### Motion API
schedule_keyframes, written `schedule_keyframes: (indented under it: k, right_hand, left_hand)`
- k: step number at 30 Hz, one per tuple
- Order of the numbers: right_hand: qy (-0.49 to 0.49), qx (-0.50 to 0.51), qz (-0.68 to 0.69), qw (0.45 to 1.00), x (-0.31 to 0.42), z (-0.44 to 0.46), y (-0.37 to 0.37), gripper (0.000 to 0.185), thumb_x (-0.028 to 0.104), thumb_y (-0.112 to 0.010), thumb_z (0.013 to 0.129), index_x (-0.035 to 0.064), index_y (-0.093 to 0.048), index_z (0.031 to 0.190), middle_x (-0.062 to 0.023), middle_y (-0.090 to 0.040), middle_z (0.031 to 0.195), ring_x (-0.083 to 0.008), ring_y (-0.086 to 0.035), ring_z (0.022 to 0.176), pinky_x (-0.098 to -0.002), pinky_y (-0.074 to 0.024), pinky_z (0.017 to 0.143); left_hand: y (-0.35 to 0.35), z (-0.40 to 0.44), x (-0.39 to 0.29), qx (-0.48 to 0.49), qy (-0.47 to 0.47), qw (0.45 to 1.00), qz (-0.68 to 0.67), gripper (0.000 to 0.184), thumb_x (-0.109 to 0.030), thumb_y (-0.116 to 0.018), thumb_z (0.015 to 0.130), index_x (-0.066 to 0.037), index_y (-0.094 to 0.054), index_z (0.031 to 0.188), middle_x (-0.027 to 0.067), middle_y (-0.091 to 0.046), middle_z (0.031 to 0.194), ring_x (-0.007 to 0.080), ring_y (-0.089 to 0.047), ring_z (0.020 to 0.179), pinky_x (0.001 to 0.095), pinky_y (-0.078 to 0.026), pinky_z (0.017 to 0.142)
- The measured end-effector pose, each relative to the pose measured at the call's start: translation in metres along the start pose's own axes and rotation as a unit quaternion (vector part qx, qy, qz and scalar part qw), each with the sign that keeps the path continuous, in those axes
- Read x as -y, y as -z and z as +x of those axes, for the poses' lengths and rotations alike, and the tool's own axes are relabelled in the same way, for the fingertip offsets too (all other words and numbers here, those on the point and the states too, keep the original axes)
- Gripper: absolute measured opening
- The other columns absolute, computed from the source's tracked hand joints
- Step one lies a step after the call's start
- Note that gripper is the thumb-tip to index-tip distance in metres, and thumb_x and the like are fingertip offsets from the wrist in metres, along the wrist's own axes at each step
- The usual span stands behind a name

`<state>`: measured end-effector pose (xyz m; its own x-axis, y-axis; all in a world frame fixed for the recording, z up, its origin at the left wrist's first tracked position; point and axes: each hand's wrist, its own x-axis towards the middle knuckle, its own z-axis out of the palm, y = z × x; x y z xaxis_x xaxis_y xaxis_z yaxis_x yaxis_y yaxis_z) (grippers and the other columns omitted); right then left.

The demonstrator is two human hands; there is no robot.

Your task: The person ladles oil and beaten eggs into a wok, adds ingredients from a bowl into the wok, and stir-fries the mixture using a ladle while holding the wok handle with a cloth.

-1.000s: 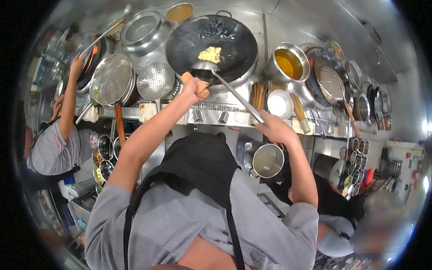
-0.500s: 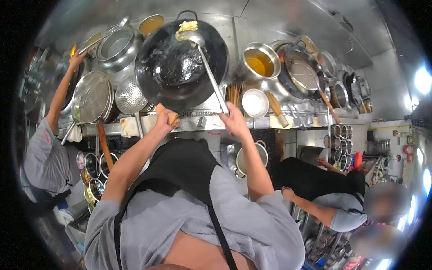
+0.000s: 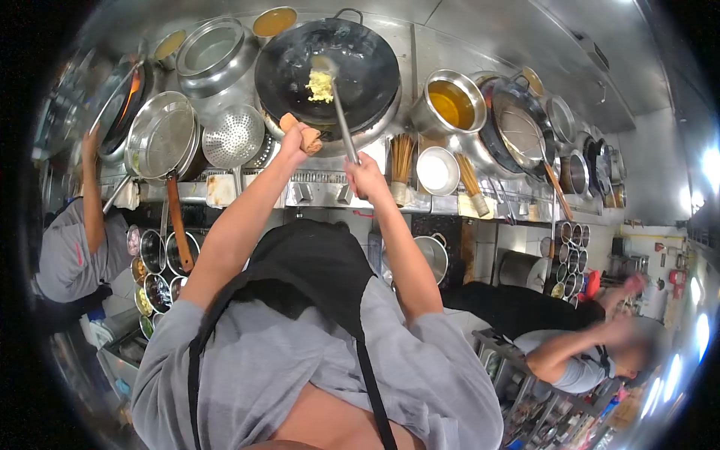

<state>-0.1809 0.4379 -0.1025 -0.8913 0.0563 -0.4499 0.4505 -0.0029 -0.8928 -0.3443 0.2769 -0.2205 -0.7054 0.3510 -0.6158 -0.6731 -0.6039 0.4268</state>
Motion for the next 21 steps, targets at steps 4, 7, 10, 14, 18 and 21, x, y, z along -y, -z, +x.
schedule_keyframes:
  k: [4, 7, 10, 14, 18, 21]
  right_hand:
    - [0.112, -0.078, -0.295, 0.946, -0.01, -0.023, 0.006, 0.031, 0.017, -0.059, 0.08, -0.0027, -0.048, 0.101, -0.0168, -0.05, 0.061, -0.0311, -0.058, 0.058, -0.0427, -0.0453, 0.061]
    - [-0.089, 0.009, -0.306, 0.948, 0.028, -0.016, 0.009, 0.03, 0.016, -0.055, 0.08, -0.003, -0.049, 0.102, -0.0257, -0.057, 0.076, -0.0428, -0.058, 0.078, -0.0455, -0.0463, 0.075]
    - [0.204, -0.072, -0.406, 0.888, -0.002, 0.017, 0.036, 0.027, 0.013, -0.053, 0.08, -0.002, -0.052, 0.102, -0.0214, -0.056, 0.069, -0.0359, -0.059, 0.06, -0.043, -0.0485, 0.059]
    - [-0.099, 0.073, -0.378, 0.917, 0.114, -0.102, 0.093, 0.033, 0.016, -0.058, 0.082, -0.002, -0.054, 0.109, -0.0184, -0.059, 0.069, -0.0278, -0.06, 0.053, -0.0383, -0.0463, 0.049]
    - [-0.079, 0.093, -0.38, 0.917, 0.084, -0.088, 0.113, 0.032, 0.016, -0.061, 0.084, -0.0007, -0.054, 0.11, -0.0097, -0.056, 0.063, -0.0175, -0.054, 0.047, -0.032, -0.0404, 0.043]
    - [0.228, -0.038, -0.37, 0.9, 0.001, -0.019, 0.105, 0.03, 0.013, -0.061, 0.084, 0.0011, -0.054, 0.111, -0.0015, -0.05, 0.057, -0.0096, -0.044, 0.039, -0.0265, -0.0316, 0.034]
  left_hand:
    - [-0.01, -0.008, 0.002, -0.065, -0.032, 0.997, 0.029, 0.011, -0.016, -0.052, 0.084, -0.007, -0.055, 0.088, 0.0106, -0.061, 0.08, 0.0275, -0.062, 0.07, 0.0449, -0.053, 0.06]
    - [-0.005, 0.0, 0.003, -0.063, -0.031, 0.997, 0.037, 0.011, -0.017, -0.052, 0.085, -0.007, -0.054, 0.09, 0.0104, -0.061, 0.082, 0.0273, -0.062, 0.071, 0.0457, -0.053, 0.06]
    - [-0.02, -0.025, -0.001, -0.078, -0.012, 0.996, 0.05, 0.011, -0.016, -0.051, 0.085, -0.006, -0.055, 0.089, 0.0103, -0.061, 0.082, 0.0271, -0.062, 0.07, 0.0446, -0.053, 0.06]
    - [-0.069, -0.122, -0.025, -0.107, 0.102, 0.986, 0.072, 0.012, -0.017, -0.05, 0.085, -0.006, -0.056, 0.087, 0.0099, -0.062, 0.082, 0.0261, -0.061, 0.069, 0.0425, -0.053, 0.058]
    - [-0.041, -0.102, -0.008, -0.101, -0.011, 0.992, 0.078, 0.013, -0.018, -0.052, 0.084, -0.006, -0.058, 0.086, 0.0095, -0.061, 0.081, 0.0248, -0.061, 0.069, 0.041, -0.052, 0.057]
    - [0.022, -0.073, 0.018, -0.041, 0.006, 0.996, 0.082, 0.012, -0.015, -0.052, 0.083, -0.005, -0.054, 0.089, 0.0103, -0.06, 0.08, 0.0251, -0.062, 0.067, 0.0406, -0.052, 0.053]
